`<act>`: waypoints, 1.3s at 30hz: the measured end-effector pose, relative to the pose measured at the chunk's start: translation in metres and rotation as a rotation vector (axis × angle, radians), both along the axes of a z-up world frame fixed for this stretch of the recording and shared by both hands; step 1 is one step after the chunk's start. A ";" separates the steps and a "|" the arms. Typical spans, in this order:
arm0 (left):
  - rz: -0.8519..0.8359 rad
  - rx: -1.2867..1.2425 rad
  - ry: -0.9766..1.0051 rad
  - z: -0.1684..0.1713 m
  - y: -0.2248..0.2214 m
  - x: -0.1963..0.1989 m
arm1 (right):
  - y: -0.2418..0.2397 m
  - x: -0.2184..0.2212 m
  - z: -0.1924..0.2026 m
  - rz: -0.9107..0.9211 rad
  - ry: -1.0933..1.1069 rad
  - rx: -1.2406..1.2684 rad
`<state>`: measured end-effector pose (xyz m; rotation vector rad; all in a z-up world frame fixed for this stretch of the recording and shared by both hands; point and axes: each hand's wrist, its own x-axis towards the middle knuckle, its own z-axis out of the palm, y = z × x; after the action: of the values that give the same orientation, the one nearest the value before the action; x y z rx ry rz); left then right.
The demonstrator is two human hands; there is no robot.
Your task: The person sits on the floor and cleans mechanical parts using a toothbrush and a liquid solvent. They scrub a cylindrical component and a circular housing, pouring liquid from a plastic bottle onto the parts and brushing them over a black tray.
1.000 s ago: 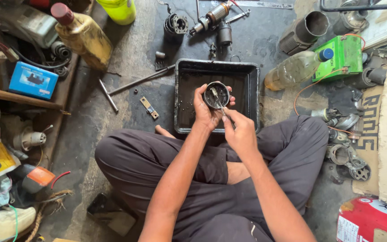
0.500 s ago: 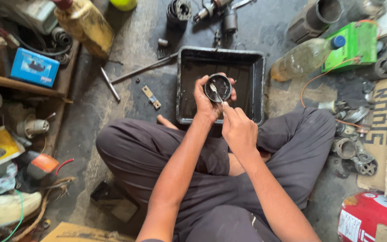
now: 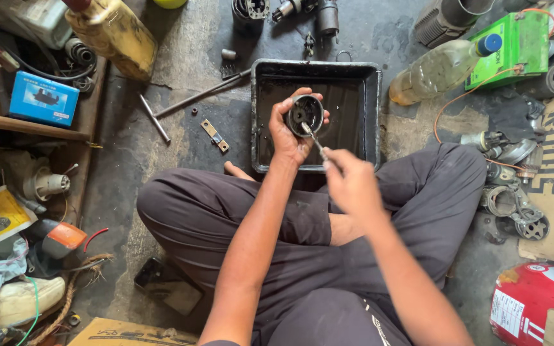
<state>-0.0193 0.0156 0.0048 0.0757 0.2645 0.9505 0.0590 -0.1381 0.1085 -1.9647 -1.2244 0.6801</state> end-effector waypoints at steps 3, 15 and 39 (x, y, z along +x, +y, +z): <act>0.041 -0.125 0.032 -0.002 0.012 0.002 | 0.001 0.047 -0.016 -0.032 0.399 0.103; 0.087 -0.041 0.160 -0.001 0.021 -0.011 | 0.036 0.045 -0.047 0.347 -0.488 -0.083; 0.051 -0.012 0.137 -0.014 0.015 0.000 | 0.031 0.004 0.024 0.160 0.058 -0.106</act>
<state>-0.0195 0.0309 -0.0090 0.1235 0.3997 0.9963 0.0627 -0.1067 0.1322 -1.9320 -1.3441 0.8925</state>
